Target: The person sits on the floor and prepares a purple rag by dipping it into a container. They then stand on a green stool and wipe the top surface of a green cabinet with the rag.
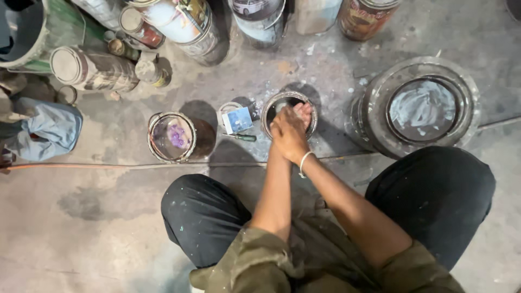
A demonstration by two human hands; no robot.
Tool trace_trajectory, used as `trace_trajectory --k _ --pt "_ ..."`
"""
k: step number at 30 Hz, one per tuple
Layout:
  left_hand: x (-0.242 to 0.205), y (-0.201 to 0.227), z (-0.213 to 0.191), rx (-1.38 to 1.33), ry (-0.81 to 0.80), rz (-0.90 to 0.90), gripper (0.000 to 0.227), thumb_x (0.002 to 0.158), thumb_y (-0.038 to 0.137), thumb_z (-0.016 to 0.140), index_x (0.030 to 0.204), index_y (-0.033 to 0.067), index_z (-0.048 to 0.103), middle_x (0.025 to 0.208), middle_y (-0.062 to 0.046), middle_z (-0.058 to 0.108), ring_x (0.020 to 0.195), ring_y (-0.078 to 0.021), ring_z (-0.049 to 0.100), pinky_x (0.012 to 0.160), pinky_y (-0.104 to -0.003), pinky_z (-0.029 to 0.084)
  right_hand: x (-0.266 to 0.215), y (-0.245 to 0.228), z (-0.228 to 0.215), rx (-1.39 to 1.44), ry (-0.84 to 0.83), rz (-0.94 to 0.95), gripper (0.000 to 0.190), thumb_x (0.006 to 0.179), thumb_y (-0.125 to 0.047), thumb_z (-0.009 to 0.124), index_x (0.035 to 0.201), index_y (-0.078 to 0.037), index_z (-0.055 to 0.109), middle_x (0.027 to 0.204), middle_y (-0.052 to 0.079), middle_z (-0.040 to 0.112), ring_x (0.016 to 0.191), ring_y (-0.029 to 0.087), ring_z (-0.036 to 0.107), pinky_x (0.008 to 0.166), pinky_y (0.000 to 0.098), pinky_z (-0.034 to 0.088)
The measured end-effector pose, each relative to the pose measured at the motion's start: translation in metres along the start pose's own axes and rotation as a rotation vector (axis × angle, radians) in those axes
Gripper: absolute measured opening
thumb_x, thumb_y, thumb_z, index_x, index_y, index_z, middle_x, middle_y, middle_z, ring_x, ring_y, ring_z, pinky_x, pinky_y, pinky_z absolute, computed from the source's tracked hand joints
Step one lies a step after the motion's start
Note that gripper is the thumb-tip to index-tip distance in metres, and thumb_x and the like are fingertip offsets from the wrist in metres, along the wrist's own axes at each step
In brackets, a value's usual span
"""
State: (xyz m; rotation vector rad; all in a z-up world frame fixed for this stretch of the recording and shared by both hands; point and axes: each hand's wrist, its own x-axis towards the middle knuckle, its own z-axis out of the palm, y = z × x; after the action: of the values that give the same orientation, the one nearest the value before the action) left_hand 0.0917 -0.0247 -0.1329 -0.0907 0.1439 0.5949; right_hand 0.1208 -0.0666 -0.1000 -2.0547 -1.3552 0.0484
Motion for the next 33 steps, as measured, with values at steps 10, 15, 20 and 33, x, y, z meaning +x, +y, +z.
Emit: trace_trajectory --k 10,15,20,33 --pt "-0.024 -0.018 -0.014 -0.097 0.105 0.218 0.056 0.092 0.046 0.043 0.122 0.0028 0.062 0.120 -0.013 0.073 0.112 -0.0258 0.070 0.095 -0.040 0.055 -0.004 -0.019 -0.011 -0.376 -0.292 0.057 0.069 0.090 -0.043 0.050 0.142 0.002 0.048 0.146 0.030 0.046 0.138 0.052 0.034 0.110 0.0625 0.024" --pt "-0.042 -0.022 -0.042 -0.223 -0.348 0.020 0.048 0.127 0.039 0.037 0.152 -0.0015 0.047 0.151 -0.019 0.054 0.139 -0.0353 0.053 0.121 -0.048 0.043 0.005 0.035 0.022 -0.126 -0.492 0.317 0.054 0.108 -0.039 0.039 0.138 0.000 0.061 0.154 0.026 0.051 0.143 0.045 0.041 0.120 0.0543 0.029" --pt "-0.031 -0.021 -0.038 -0.117 -0.052 0.108 0.062 0.103 0.046 0.041 0.147 0.0035 0.047 0.151 -0.011 0.054 0.138 -0.0262 0.054 0.112 -0.042 0.045 -0.037 0.045 0.058 -0.750 0.204 0.051 0.064 0.104 -0.040 0.045 0.148 0.004 0.057 0.159 0.021 0.044 0.151 0.033 0.036 0.122 0.0445 0.030" --pt "-0.037 -0.022 0.026 0.837 0.031 0.557 0.056 0.106 0.033 0.052 0.156 0.0096 0.039 0.151 -0.007 0.048 0.136 -0.0187 0.048 0.117 -0.032 0.039 -0.030 -0.046 -0.054 0.604 -0.011 0.168 0.025 0.113 -0.021 0.045 0.129 -0.002 0.049 0.117 0.012 0.062 0.110 0.025 0.064 0.099 0.0348 0.051"
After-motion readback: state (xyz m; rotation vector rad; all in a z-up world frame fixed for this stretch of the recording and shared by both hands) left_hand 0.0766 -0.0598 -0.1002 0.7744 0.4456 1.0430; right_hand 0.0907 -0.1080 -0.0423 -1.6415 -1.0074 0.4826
